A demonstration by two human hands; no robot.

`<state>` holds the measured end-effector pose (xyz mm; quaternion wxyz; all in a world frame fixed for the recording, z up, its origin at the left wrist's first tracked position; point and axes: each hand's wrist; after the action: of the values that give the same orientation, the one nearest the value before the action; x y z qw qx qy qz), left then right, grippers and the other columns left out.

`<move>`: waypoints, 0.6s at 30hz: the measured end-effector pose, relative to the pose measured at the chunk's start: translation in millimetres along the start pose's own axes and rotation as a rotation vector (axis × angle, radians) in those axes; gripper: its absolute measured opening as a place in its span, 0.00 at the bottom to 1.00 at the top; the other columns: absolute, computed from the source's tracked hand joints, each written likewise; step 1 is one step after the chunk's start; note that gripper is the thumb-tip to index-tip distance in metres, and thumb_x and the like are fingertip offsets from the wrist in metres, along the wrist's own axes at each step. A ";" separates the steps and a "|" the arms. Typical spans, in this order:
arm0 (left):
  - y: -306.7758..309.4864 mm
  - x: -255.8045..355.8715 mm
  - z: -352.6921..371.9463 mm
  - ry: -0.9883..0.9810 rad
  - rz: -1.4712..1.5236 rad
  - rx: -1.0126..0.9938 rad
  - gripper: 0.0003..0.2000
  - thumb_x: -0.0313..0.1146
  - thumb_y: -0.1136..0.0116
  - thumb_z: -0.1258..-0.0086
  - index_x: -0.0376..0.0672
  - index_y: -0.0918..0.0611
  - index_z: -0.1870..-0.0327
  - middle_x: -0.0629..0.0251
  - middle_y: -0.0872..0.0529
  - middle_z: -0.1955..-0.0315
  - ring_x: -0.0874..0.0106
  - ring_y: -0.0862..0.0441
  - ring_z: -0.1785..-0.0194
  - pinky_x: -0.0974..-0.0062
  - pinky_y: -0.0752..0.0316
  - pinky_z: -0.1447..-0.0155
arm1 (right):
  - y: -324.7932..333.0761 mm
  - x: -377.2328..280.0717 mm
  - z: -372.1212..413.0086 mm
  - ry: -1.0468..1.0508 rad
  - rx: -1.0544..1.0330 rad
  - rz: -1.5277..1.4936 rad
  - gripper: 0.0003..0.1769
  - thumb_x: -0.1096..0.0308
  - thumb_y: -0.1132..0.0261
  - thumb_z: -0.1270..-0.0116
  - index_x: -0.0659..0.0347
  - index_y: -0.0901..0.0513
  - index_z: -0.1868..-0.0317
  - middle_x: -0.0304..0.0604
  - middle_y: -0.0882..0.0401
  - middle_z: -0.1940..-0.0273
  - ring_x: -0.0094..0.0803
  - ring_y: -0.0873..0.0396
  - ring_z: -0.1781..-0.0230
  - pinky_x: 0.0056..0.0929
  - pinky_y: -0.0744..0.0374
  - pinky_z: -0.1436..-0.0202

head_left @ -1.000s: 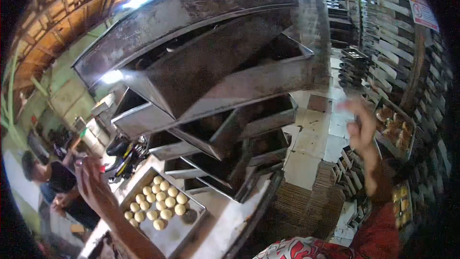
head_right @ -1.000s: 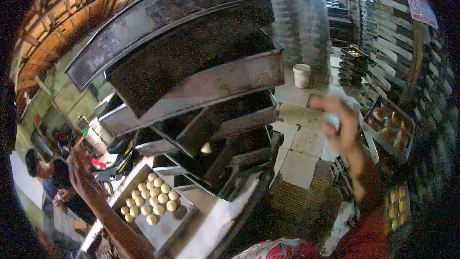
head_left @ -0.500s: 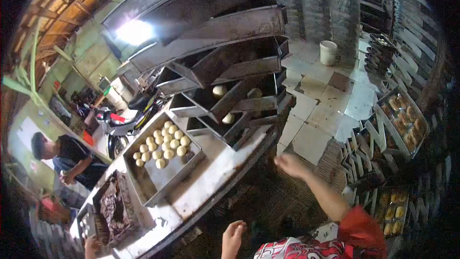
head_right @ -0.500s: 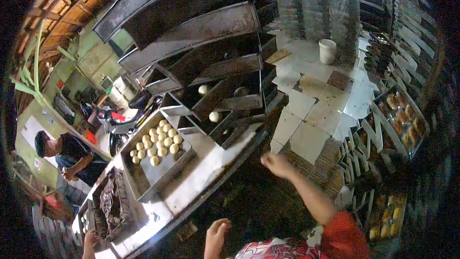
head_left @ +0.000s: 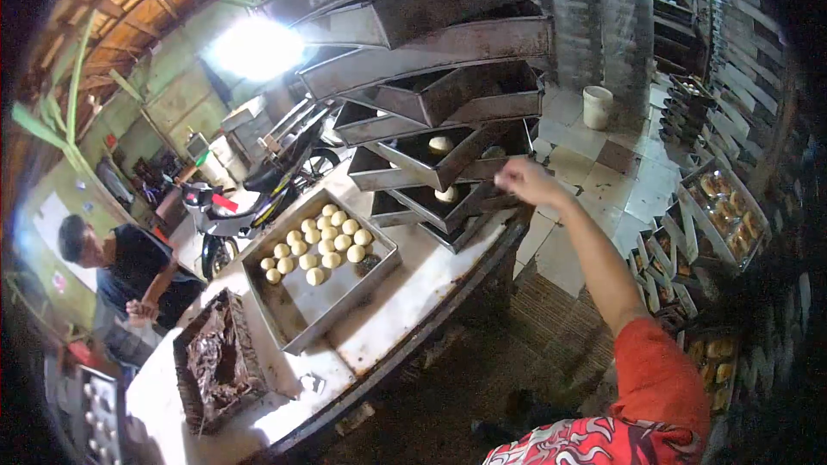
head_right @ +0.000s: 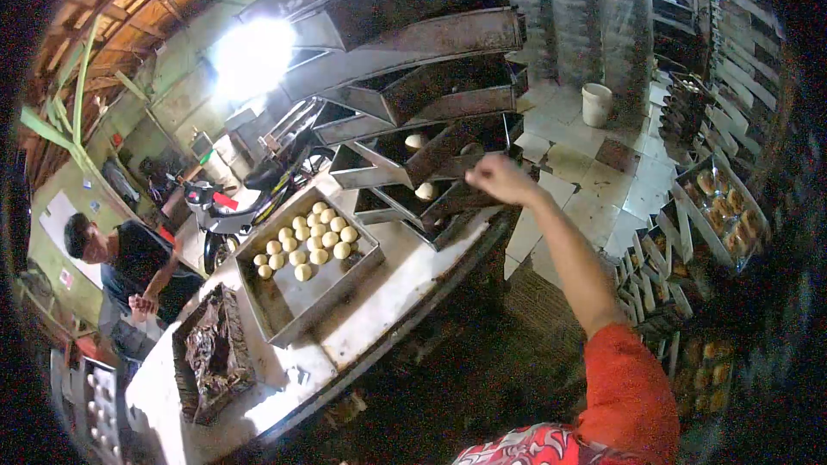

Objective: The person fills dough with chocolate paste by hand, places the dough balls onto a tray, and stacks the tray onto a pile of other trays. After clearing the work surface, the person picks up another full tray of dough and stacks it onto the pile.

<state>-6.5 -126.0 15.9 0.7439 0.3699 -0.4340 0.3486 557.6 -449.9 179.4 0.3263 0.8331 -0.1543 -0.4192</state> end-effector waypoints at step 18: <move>-223.0 76.2 66.3 0.055 0.158 -0.188 0.17 0.41 0.47 0.31 0.42 0.24 0.45 0.58 0.22 0.49 0.62 0.23 0.47 0.63 0.30 0.41 | 238.9 -157.2 -79.0 0.431 0.083 -0.303 0.22 0.49 0.40 0.35 0.61 0.25 0.74 0.36 0.25 0.76 0.21 0.24 0.82 0.21 0.29 0.82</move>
<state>184.0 -275.3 52.7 0.7571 0.2534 -0.4719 0.3739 530.2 -510.4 468.5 0.2507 0.9294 0.0281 -0.2694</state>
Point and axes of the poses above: each hand's wrist, its own z-axis away from the middle knuckle, its own y-axis out of the back of the hand, x = y × z
